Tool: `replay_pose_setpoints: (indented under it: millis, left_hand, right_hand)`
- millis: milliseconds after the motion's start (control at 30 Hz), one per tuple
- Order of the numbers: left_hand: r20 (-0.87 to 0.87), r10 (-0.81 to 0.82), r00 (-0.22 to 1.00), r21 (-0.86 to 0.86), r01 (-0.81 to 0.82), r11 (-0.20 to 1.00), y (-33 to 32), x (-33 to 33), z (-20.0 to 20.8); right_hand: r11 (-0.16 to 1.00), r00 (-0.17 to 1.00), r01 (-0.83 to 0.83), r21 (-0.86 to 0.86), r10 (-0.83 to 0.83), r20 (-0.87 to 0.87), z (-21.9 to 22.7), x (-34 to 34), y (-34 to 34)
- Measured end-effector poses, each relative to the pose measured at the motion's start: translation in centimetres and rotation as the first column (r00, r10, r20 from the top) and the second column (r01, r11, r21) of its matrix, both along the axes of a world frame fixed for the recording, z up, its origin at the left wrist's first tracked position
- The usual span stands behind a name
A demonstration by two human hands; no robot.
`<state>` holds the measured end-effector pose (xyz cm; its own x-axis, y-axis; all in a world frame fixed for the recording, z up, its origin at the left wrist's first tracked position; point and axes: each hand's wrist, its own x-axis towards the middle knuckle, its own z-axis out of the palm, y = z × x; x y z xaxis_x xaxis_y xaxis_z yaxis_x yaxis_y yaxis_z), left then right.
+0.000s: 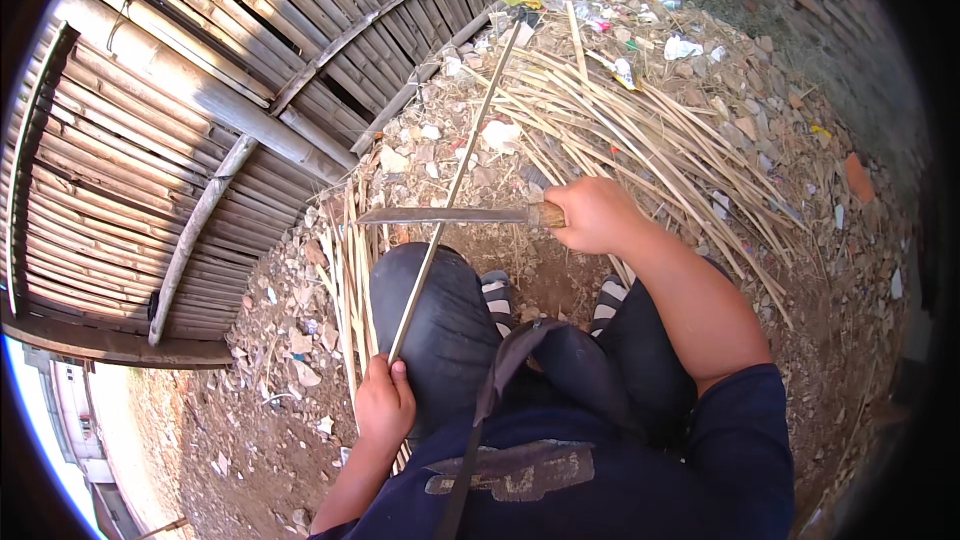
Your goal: The person uses a blade to shave the surface of a bamboo strip, repeating the motion along its length.
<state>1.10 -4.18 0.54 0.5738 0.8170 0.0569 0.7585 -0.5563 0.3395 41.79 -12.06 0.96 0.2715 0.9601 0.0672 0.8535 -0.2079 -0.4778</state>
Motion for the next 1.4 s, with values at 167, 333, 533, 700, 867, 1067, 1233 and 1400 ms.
replay_pose_setpoints:
  millis: [167, 333, 533, 700, 867, 1067, 1233, 1400]
  left_hand:
    - [-0.045, -0.031, 0.998, 0.076, 0.034, 0.997, 0.3, 0.8, -0.6]
    - [-0.099, -0.015, 0.995, 0.112, 0.026, 0.993, 0.6, 0.8, -0.9]
    - [-0.082, -0.021, 0.996, 0.122, 0.031, 0.992, 0.9, 0.1, -0.6]
    - [-0.047, 0.031, 0.998, 0.052, -0.029, 0.998, 0.8, -1.8, -0.8]
    - [-0.116, 0.004, 0.993, 0.179, 0.017, 0.984, 1.9, -2.9, -2.9]
    - [-0.181, 0.044, 0.983, 0.147, -0.017, 0.989, 0.8, -2.5, -1.6]
    - [-0.178, -0.006, 0.984, 0.214, 0.045, 0.976, 1.0, -3.0, -2.9]
    - [-0.195, -0.002, 0.981, 0.225, 0.047, 0.973, 1.5, -2.9, -2.0]
  right_hand:
    - [0.994, 0.999, -0.050, -0.102, 0.051, 0.007, 0.0, -1.1, 0.4]
    - [0.973, 0.950, 0.202, -0.112, -0.222, -0.218, -2.9, 2.3, 1.3]
    - [0.979, 0.997, 0.017, -0.205, -0.032, -0.072, -1.8, 0.3, 1.5]
    - [0.975, 0.967, 0.175, -0.138, -0.196, -0.162, -2.2, 0.9, 1.7]
    - [0.971, 0.997, 0.012, -0.237, -0.031, -0.075, -2.8, -1.5, 1.9]
    - [0.991, 0.997, 0.074, -0.111, -0.074, -0.004, -1.4, -2.4, 1.6]
    - [0.956, 0.969, 0.167, -0.240, -0.204, -0.138, -3.2, 0.8, 1.6]
    - [0.938, 0.960, 0.251, -0.237, -0.273, -0.063, -0.2, -0.1, 1.9]
